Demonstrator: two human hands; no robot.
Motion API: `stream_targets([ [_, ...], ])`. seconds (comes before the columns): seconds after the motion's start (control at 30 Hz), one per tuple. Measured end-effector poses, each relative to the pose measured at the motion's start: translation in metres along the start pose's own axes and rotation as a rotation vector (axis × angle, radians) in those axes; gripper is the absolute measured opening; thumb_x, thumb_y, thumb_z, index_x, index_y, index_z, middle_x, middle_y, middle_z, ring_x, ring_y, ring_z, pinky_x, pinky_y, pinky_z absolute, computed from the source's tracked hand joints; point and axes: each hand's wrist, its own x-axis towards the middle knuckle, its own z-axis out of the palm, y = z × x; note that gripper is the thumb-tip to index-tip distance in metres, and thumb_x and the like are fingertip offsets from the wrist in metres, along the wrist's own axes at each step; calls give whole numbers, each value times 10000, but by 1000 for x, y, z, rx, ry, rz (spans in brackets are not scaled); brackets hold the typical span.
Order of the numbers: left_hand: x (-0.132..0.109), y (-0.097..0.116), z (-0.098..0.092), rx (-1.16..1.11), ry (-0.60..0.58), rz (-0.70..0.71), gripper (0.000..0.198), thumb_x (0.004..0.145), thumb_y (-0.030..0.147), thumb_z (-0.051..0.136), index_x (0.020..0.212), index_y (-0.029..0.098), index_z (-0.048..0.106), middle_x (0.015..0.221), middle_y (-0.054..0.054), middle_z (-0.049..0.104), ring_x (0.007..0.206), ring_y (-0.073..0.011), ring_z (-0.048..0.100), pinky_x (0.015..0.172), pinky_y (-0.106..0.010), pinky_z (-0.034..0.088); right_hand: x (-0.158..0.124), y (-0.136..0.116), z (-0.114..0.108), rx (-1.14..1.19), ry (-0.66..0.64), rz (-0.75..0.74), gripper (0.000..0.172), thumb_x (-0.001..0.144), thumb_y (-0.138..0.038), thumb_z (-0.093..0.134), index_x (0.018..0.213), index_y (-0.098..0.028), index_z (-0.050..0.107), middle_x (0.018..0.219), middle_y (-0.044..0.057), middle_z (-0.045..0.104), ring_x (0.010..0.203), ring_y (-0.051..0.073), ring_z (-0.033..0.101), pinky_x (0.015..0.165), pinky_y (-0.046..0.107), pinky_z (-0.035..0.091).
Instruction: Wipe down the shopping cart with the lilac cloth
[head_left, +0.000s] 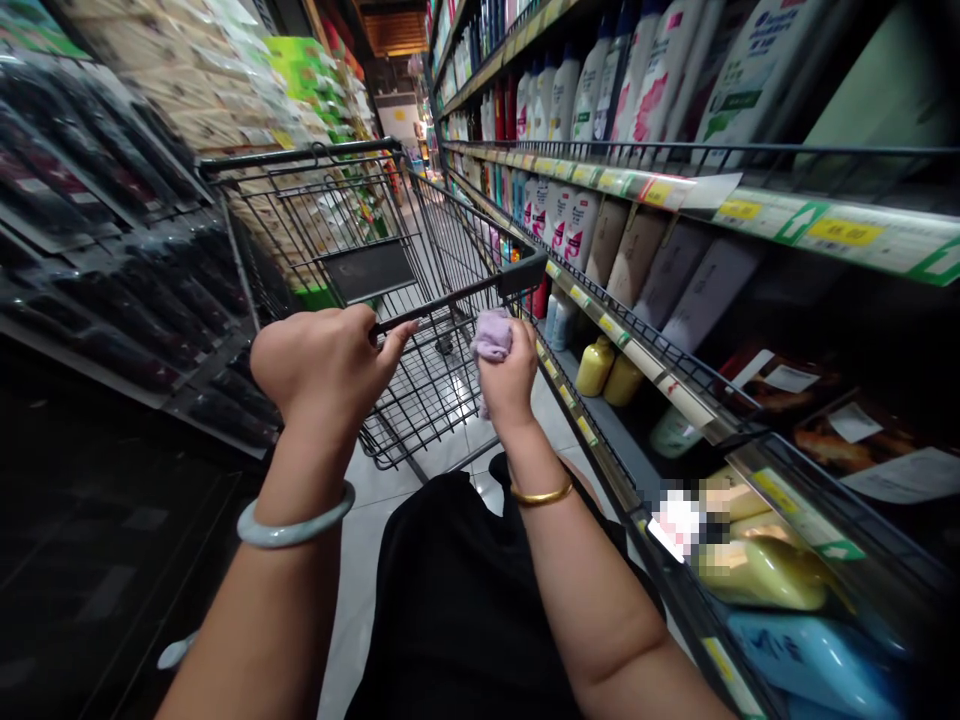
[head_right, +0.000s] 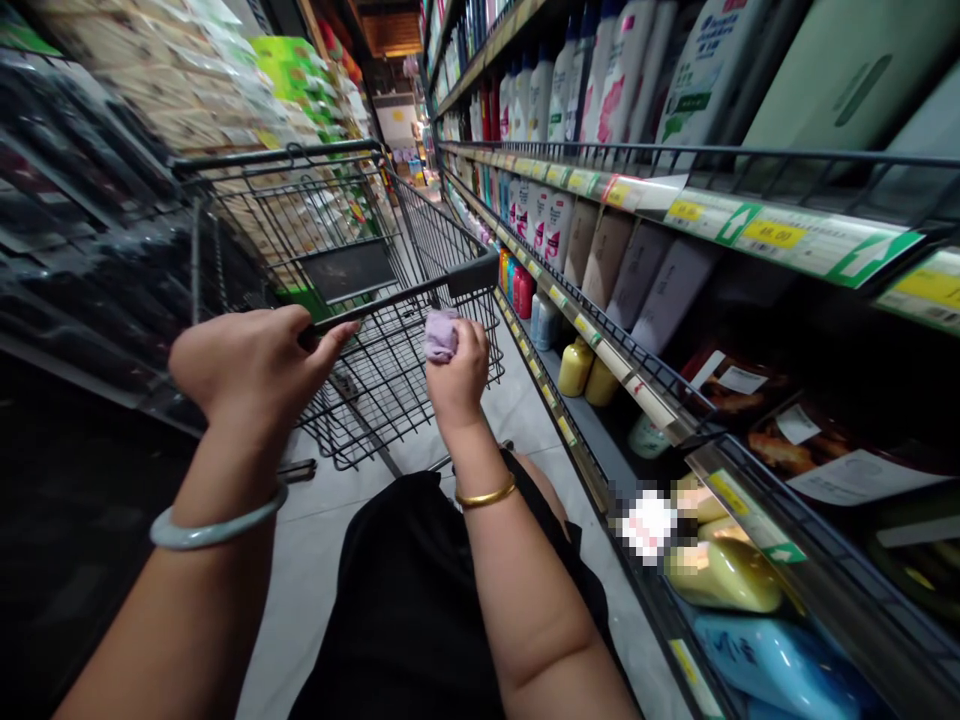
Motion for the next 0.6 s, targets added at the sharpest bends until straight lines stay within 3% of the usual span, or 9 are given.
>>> stream_targets([
  [0.23,1,0,-1,2,-18,2,720,1023,810,329,905,223,730,856,-145,713,778,-307,614,658,-386,199,7,9,-9,-45,135,168,195,773,-98,554,902,-237,596,930,7,640,907,198,595,916,359,539],
  [0.47,2,-1,3,-9,10,2,732,1031,801,304,898,214,720,863,-165,718,781,-315,620,664,-387,182,-38,-44,15,-37,-186,-120,251,813,-86,635,1024,-221,655,1106,105,683,1045,262,635,980,405,563],
  [0.53,2,-1,3,-4,2,-7,727,1029,800,308,916,217,727,871,-164,717,799,-319,625,670,-386,197,-37,-43,14,-14,-225,-138,244,815,-86,645,1021,-215,663,1107,108,685,1062,267,638,1001,417,563],
  [0.6,2,-1,3,-5,-5,-10,730,1024,809,313,930,220,733,879,-159,718,815,-323,631,676,-386,217,-26,-32,8,-9,-163,-74,223,809,-87,646,988,-219,657,1090,91,680,1036,253,636,982,407,564],
])
